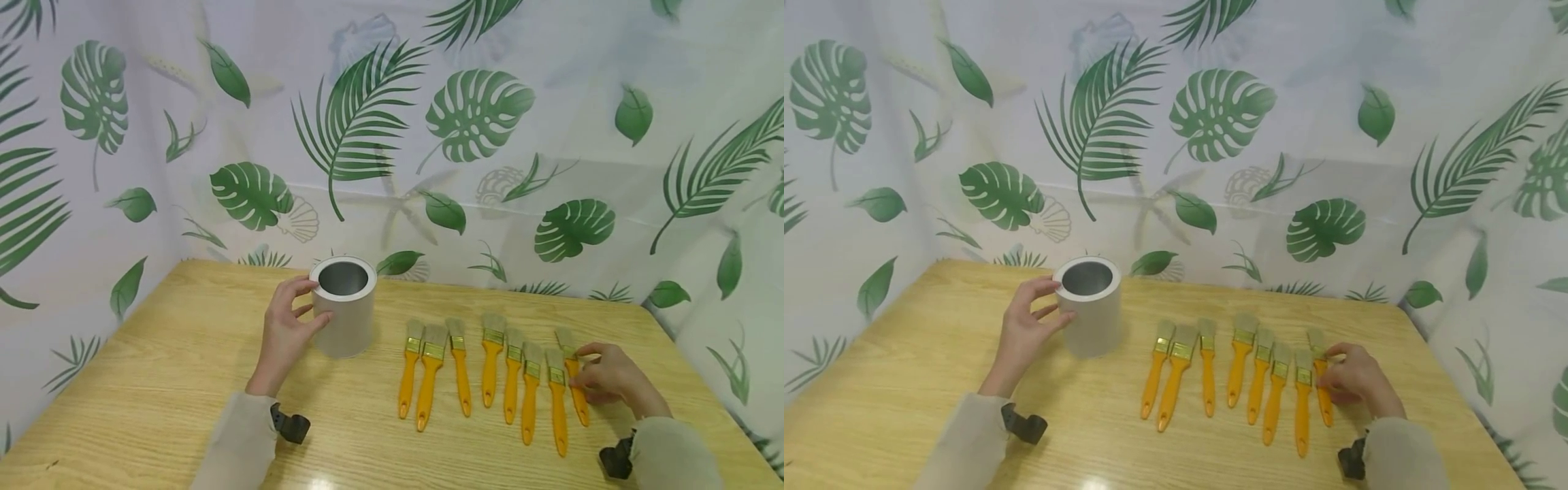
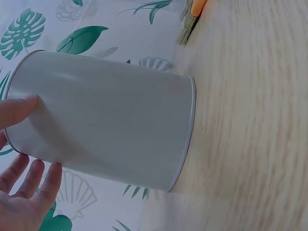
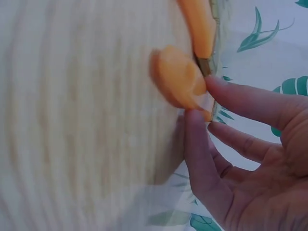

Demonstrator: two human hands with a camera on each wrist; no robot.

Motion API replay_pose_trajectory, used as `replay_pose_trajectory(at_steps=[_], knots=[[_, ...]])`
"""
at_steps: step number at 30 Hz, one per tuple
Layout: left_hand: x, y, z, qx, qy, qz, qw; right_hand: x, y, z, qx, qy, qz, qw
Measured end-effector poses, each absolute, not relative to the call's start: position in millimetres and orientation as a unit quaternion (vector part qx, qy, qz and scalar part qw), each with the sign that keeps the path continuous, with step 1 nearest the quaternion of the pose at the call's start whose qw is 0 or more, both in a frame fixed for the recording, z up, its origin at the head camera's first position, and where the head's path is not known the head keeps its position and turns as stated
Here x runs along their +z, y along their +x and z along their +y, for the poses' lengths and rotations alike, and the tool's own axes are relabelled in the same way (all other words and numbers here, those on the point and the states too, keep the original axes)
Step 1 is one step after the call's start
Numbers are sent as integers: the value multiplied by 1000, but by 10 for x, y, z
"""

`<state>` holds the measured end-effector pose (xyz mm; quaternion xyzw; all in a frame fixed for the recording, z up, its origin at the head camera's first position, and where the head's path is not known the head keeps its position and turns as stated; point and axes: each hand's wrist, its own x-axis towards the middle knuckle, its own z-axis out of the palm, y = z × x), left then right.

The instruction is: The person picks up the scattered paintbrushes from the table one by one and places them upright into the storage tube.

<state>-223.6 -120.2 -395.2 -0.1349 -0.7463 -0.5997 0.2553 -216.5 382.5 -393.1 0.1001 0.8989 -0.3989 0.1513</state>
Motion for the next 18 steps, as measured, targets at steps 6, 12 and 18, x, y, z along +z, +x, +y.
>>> replay_pose_trajectory(at_steps=[6,12,18], knots=[[-3974,-2247,-1202,-612,-126,-741,244,-3944,-2170,3807,-389,100,905,139],[-3943,-2243,-1198,-624,-116,-738,228,-3922,-2190,3776,-362,117,915,137],[-3944,-2260,-1192,-625,-120,-738,223,-3917,-2175,3748,-352,126,917,141]])
